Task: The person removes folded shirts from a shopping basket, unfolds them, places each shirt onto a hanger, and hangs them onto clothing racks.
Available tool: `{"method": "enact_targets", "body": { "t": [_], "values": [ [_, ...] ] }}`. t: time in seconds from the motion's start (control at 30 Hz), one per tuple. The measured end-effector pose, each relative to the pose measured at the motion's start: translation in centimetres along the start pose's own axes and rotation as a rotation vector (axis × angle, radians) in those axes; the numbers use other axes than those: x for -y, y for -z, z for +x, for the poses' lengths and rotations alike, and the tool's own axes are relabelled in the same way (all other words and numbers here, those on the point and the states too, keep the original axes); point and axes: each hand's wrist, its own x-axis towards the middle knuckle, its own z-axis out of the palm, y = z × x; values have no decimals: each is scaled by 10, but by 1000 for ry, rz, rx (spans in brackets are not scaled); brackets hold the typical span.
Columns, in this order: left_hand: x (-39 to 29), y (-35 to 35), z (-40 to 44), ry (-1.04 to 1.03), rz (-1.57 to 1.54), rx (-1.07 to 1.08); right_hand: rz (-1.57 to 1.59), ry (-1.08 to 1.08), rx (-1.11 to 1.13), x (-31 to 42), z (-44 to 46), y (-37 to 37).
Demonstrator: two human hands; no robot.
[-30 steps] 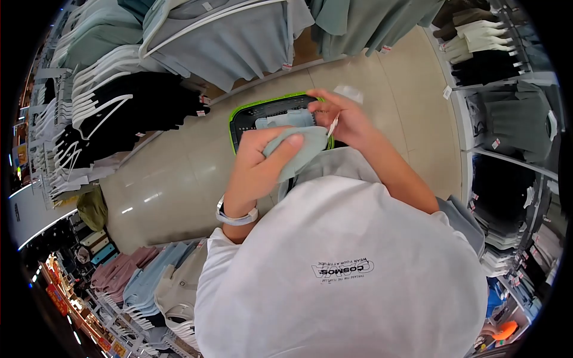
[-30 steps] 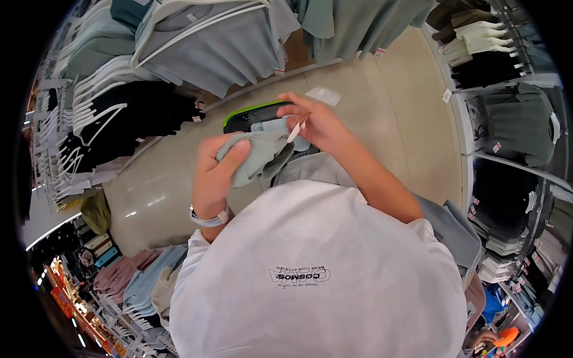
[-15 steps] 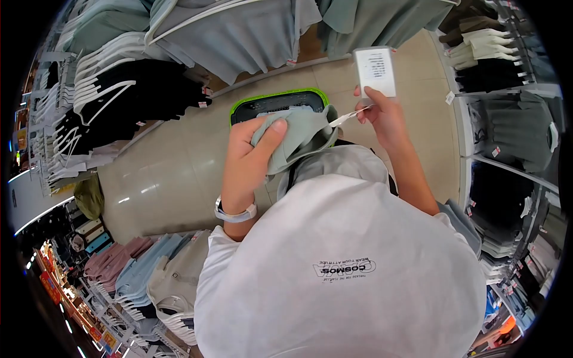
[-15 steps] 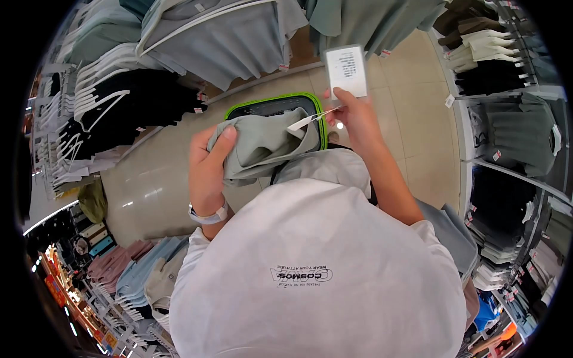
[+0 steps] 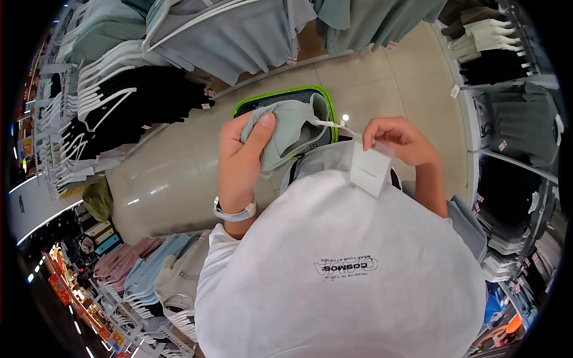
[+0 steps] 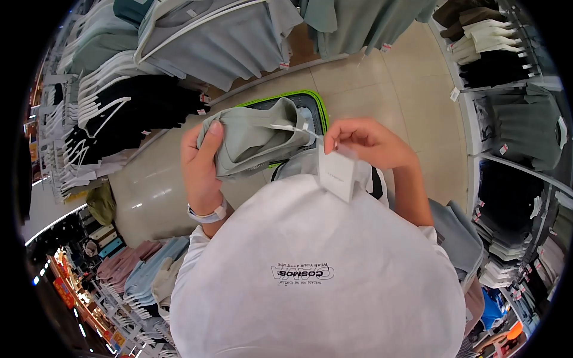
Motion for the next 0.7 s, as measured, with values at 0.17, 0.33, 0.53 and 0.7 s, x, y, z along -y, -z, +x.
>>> {"method": "enact_targets", "body": {
  "t": [0.17,0.33,0.53,0.7],
  "values": [
    [-3,-6,1,-18,35,19,124,114,114,5,-3,12],
    [-5,-12,3,-47,80,10,-151,80,85,8,-5,23],
    [-8,-20,2,-99,133,28,83,172,-52,8,0,25],
    [-8,-23,0,-129,161,27,-190,11,-30,-8,19,10]
  ]
}}
